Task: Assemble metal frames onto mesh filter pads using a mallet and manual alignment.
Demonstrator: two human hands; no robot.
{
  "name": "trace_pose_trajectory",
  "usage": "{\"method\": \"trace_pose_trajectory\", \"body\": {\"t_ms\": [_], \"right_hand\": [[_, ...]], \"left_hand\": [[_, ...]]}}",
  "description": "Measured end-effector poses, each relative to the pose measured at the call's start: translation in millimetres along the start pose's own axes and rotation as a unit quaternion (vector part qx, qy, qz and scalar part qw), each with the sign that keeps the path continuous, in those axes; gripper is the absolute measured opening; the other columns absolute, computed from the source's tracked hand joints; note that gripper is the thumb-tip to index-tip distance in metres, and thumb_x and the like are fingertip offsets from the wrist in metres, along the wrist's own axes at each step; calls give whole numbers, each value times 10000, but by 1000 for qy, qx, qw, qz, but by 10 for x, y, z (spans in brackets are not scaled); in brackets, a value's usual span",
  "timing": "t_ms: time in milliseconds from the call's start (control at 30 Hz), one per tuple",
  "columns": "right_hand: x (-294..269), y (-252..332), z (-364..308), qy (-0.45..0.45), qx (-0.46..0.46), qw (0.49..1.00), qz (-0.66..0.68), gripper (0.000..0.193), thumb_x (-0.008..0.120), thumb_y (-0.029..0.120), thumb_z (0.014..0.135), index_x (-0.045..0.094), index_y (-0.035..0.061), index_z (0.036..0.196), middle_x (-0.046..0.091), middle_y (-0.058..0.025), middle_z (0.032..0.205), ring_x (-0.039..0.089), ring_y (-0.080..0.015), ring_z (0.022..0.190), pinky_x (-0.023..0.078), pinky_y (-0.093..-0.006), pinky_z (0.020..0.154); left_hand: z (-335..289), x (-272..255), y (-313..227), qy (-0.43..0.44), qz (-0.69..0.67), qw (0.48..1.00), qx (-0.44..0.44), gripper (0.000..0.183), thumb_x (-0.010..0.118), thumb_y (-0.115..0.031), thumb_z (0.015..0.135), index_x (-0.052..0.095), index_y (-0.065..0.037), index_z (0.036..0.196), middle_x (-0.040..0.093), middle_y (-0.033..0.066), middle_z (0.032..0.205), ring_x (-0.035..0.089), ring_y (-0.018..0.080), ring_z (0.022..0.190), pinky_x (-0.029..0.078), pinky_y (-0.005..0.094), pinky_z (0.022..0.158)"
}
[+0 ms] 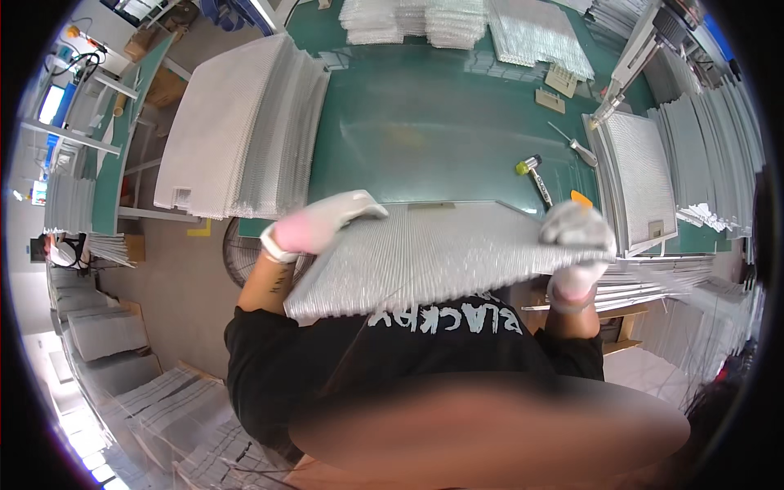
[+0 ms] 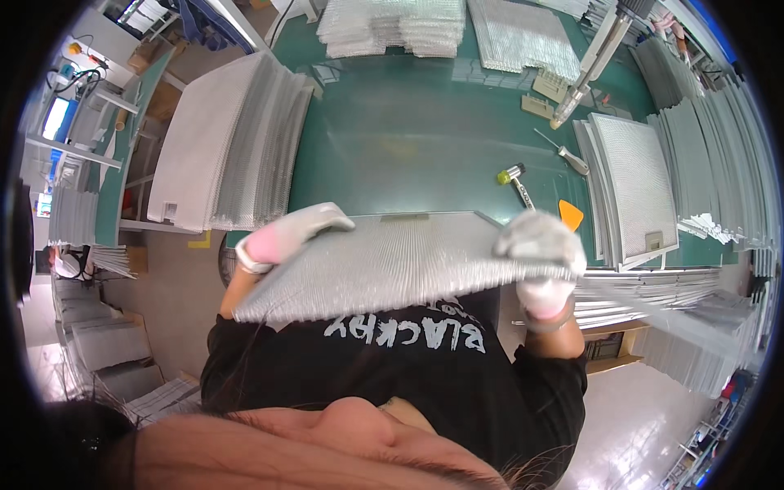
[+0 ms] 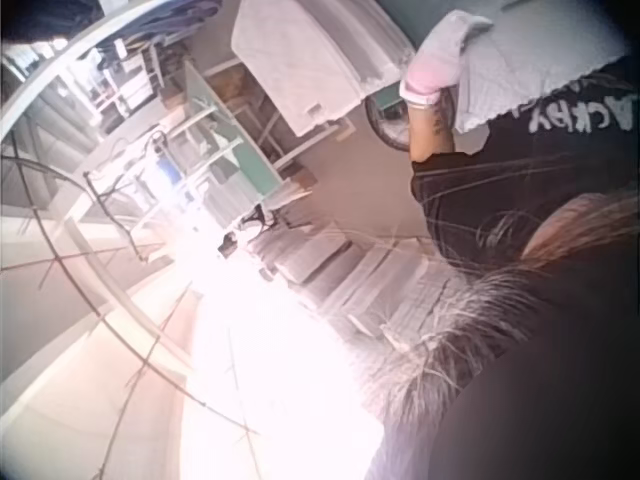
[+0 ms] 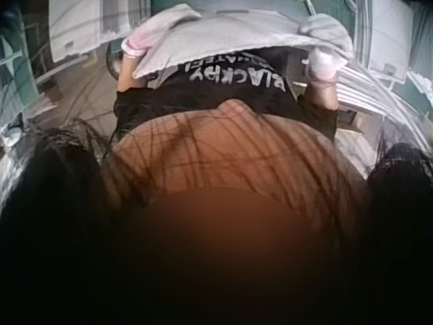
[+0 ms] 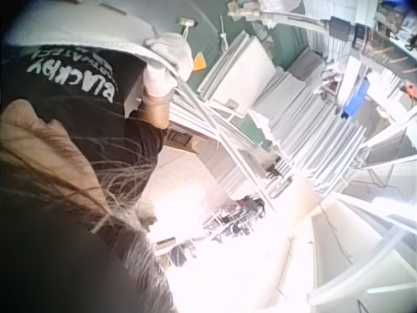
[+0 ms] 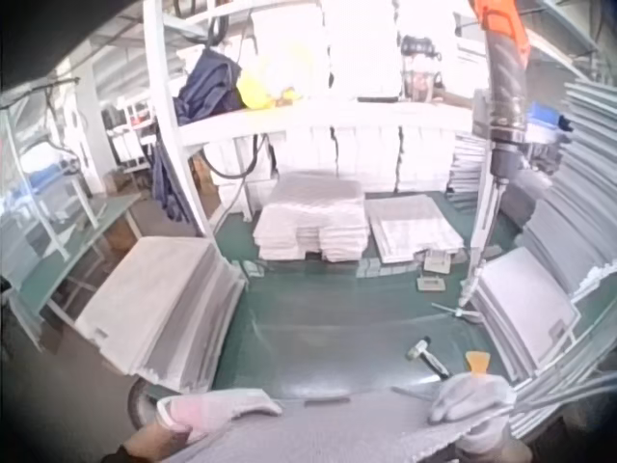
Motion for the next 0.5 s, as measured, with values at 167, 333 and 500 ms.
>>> {"method": "trace_pose_trajectory", "body": {"t_ms": [167, 333, 500], "right_hand": [[-178, -376, 348, -144, 71, 987, -23, 196, 576, 182, 923, 608, 4, 846, 603, -87, 801, 559, -155, 690, 463, -298, 625], [-10, -402, 533, -157, 115, 977, -84, 79, 641, 38, 856, 644, -10, 919, 644, -51, 900, 558, -107, 820, 445, -263, 756], [-248, -569, 239, -196, 84, 971, -112, 117, 607, 33, 881, 624, -14, 987, 637, -43, 960, 566, -112, 877, 450, -273, 820]], "left_hand": [[-71, -597, -785, -352, -88, 895, 259, 206, 663, -29, 768, 624, 9, 967, 613, 132, 879, 618, 254, 800, 509, 367, 722], [-52, -745, -441, -504, -172, 825, 190, 160, 628, -116, 886, 524, -27, 969, 537, 78, 865, 523, 194, 817, 448, 346, 774], [122, -633, -578, -499, -112, 831, 221, 139, 555, 12, 839, 515, -28, 966, 551, 86, 853, 525, 155, 777, 423, 279, 719]]}}
Point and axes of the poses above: each hand's wrist, its own z-axis towards the middle knuckle, its own x-axis out of the palm, y = z × x, the point moved 6 cm from there along z, towards the middle knuckle
